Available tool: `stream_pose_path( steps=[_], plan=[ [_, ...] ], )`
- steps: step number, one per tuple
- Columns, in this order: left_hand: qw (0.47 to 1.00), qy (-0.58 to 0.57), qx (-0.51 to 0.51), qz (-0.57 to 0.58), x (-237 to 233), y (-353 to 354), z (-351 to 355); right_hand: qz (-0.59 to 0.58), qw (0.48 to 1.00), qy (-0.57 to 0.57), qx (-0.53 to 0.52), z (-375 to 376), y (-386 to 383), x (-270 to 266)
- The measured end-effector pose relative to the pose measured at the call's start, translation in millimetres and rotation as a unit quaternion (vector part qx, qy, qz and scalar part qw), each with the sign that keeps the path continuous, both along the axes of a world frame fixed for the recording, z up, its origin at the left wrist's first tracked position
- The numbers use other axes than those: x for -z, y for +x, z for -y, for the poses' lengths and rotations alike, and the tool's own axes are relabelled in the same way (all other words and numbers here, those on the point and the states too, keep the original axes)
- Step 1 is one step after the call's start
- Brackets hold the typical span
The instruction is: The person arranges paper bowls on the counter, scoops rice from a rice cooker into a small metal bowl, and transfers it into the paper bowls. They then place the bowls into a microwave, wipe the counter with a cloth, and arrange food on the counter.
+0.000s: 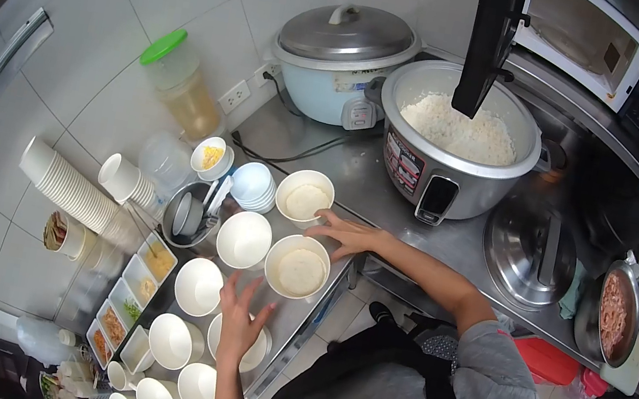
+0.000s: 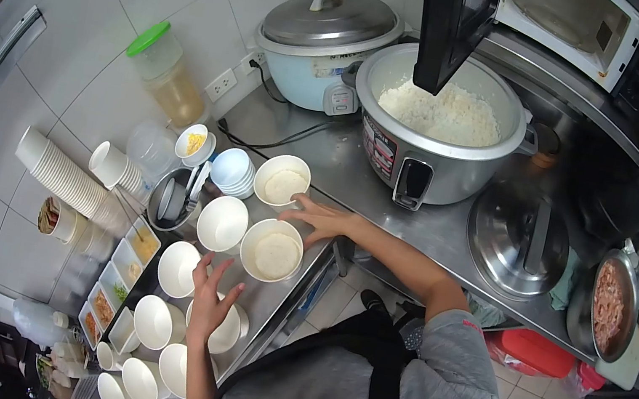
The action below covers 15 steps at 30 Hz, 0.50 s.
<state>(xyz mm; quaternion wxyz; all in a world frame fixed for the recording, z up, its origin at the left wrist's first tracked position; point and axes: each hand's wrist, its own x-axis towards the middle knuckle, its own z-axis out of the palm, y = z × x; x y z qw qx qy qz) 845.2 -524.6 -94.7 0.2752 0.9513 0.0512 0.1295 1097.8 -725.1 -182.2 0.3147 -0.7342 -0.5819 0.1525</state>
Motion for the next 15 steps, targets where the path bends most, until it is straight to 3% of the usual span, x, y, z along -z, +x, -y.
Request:
stream_pose_path(
  steps=[4,8,15],
  plan=[
    [1.0,-0.01,0.001,-0.004,1.8,-3.0,-3.9,0.012,0.999,-0.027,-0.035,-3.8,-12.2,13.5],
    [1.0,-0.006,0.009,0.003,-6.5,-2.8,-5.8,-0.03,0.997,0.06,-0.028,9.6,-27.9,12.2],
    [0.998,-0.008,0.043,0.034,-34.3,24.8,-13.5,-0.028,0.995,0.077,0.049,91.2,-92.3,-69.6]
  ],
)
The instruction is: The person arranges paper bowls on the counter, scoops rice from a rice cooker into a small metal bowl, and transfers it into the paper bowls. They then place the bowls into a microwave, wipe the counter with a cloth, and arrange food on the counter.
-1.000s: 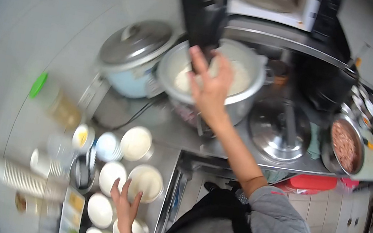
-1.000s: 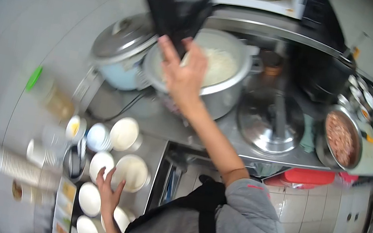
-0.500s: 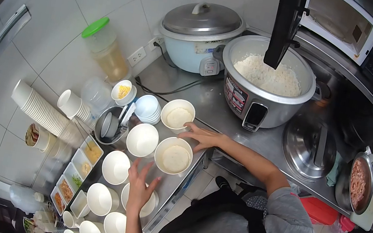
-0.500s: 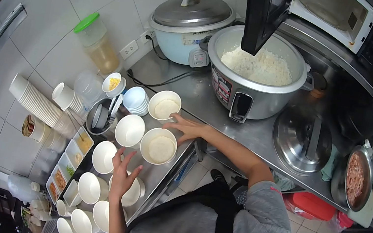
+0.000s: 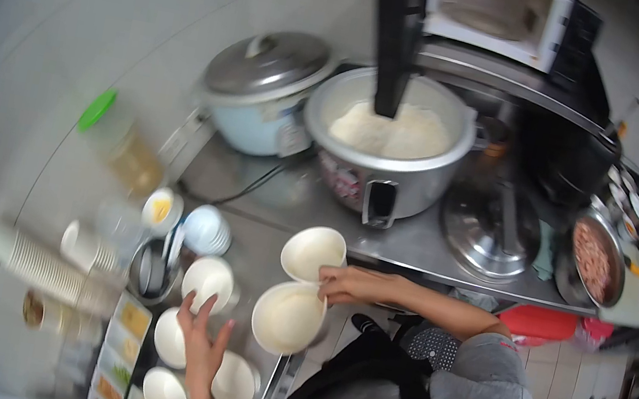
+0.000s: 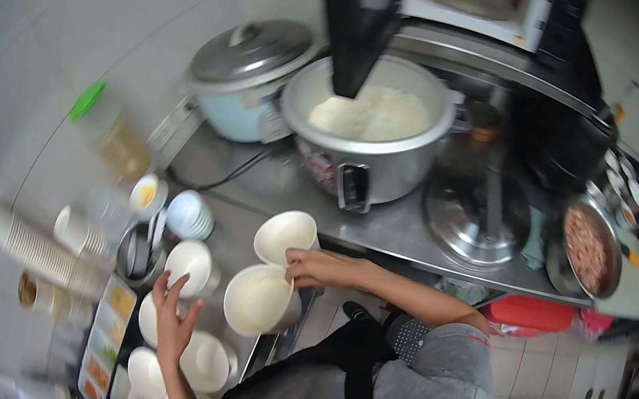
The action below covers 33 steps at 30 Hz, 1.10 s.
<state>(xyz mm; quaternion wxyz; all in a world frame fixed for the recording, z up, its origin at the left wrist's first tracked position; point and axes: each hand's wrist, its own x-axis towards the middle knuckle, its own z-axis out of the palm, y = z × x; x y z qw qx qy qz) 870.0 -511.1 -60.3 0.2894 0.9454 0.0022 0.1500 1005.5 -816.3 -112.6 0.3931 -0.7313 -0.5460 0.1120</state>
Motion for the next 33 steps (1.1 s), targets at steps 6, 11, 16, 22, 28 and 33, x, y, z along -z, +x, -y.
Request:
stream_pose_path(
  steps=[6,11,16,22,28,33],
  plan=[
    [0.995,-0.011,0.099,0.013,-45.1,58.4,30.1,0.135,0.975,-0.035,0.172,133.1,-55.5,-156.1],
    [0.967,-0.053,0.242,0.06,-99.2,109.1,73.9,0.283,0.896,-0.088,0.331,222.8,-48.8,-270.8],
    [0.938,-0.079,0.306,0.14,-146.7,149.5,128.3,0.291,0.863,-0.077,0.406,287.7,36.1,-324.6],
    [0.92,-0.104,0.335,0.173,-167.2,207.2,189.8,0.334,0.832,-0.019,0.443,347.0,174.1,-334.0],
    [0.922,-0.134,0.318,0.174,-162.5,238.0,226.3,0.328,0.81,0.016,0.485,390.2,300.1,-323.3],
    [0.918,-0.135,0.323,0.186,-143.1,239.0,244.6,0.27,0.786,0.03,0.556,415.2,368.0,-288.5]
  ],
)
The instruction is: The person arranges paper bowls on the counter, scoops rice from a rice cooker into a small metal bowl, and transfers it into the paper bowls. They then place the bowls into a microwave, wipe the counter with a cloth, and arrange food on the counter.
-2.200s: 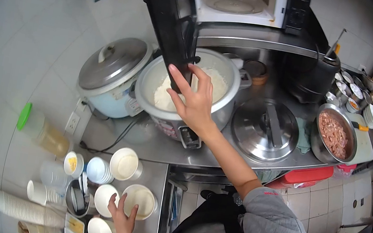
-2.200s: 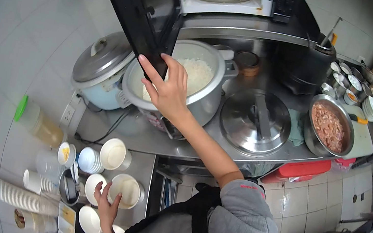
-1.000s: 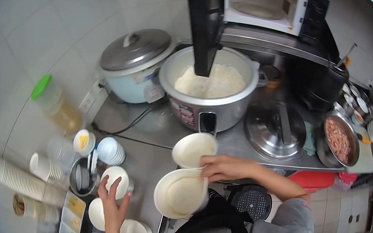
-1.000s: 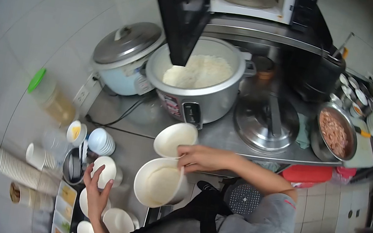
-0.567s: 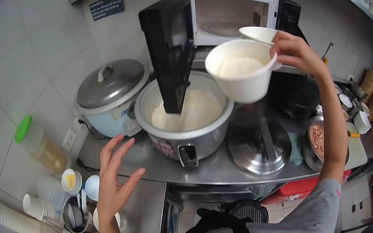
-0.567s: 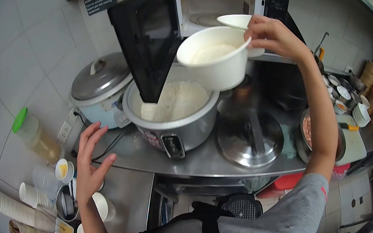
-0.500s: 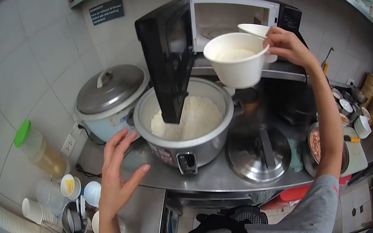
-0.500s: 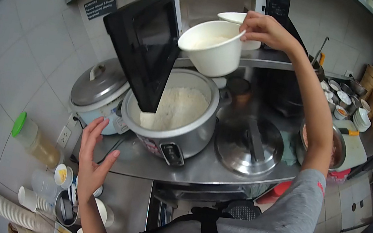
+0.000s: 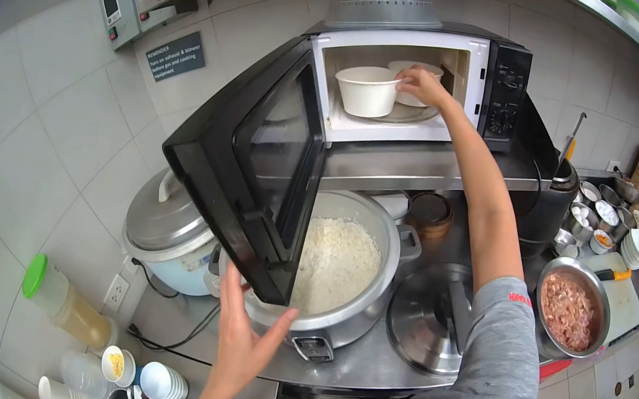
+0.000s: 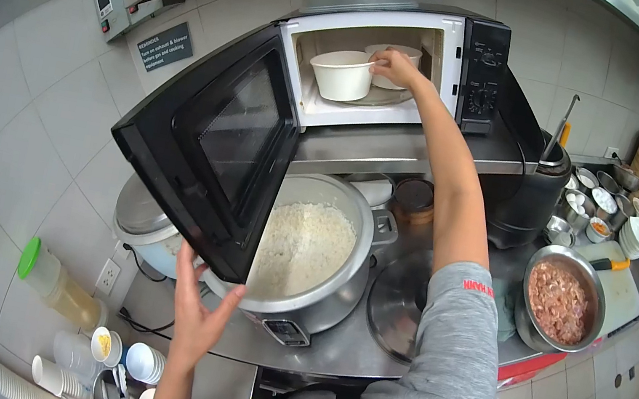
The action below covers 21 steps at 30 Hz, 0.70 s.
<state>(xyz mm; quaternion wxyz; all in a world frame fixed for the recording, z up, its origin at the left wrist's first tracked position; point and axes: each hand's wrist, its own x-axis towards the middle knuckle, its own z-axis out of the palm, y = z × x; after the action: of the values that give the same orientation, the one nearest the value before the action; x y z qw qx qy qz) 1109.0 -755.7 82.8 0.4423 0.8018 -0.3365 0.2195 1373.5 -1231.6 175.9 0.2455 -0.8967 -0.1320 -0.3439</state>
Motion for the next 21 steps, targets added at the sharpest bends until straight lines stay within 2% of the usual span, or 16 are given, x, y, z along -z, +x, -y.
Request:
stream_pose_path(
  steps=[1,2,4,5,6,8,9,11,12,14,17,19,21],
  plan=[
    [0.998,-0.054,0.022,-0.026,5.9,0.2,6.4,0.012,0.999,-0.036,0.014,5.0,6.7,1.3],
    [0.999,-0.039,0.037,-0.008,5.2,-3.7,12.9,0.059,0.997,0.043,-0.004,-4.2,-3.2,-0.6],
    [0.997,-0.011,0.072,0.027,1.2,-12.2,21.2,0.15,0.968,0.196,-0.034,-50.2,-76.0,-12.0],
    [0.994,0.049,0.091,0.034,11.7,-10.2,17.3,0.204,0.941,0.26,-0.075,-76.0,-123.4,-15.0],
    [0.992,0.021,0.125,0.004,3.2,-15.8,22.9,0.255,0.905,0.322,-0.114,-103.3,-172.4,-10.4],
    [0.984,0.015,0.173,0.027,4.8,-13.4,24.5,0.414,0.862,0.264,-0.124,-144.9,-244.9,13.7],
    [0.987,0.021,0.153,0.038,3.8,-13.7,24.1,0.439,0.878,0.165,-0.096,-158.5,-268.9,32.8],
    [0.991,0.036,0.117,0.063,0.2,-14.8,22.3,0.414,0.909,-0.051,-0.011,-163.5,-294.7,46.3],
    [0.991,0.049,0.102,0.072,1.2,-14.2,18.9,0.358,0.919,-0.162,0.046,-162.8,-304.1,49.7],
    [0.99,0.076,0.076,0.093,6.1,-14.2,10.4,0.395,0.905,-0.08,0.139,-140.0,-277.7,65.0],
    [0.997,0.05,0.046,0.046,20.9,-26.8,-2.8,0.405,0.886,-0.003,0.226,-97.6,-245.6,69.4],
    [0.998,0.045,0.027,0.018,32.2,-35.0,-15.0,0.383,0.874,-0.009,0.298,-66.7,-214.5,74.3],
    [0.999,0.038,0.012,-0.019,42.9,-45.2,-27.6,0.369,0.873,0.0,0.319,-35.1,-174.9,79.2]
  ],
)
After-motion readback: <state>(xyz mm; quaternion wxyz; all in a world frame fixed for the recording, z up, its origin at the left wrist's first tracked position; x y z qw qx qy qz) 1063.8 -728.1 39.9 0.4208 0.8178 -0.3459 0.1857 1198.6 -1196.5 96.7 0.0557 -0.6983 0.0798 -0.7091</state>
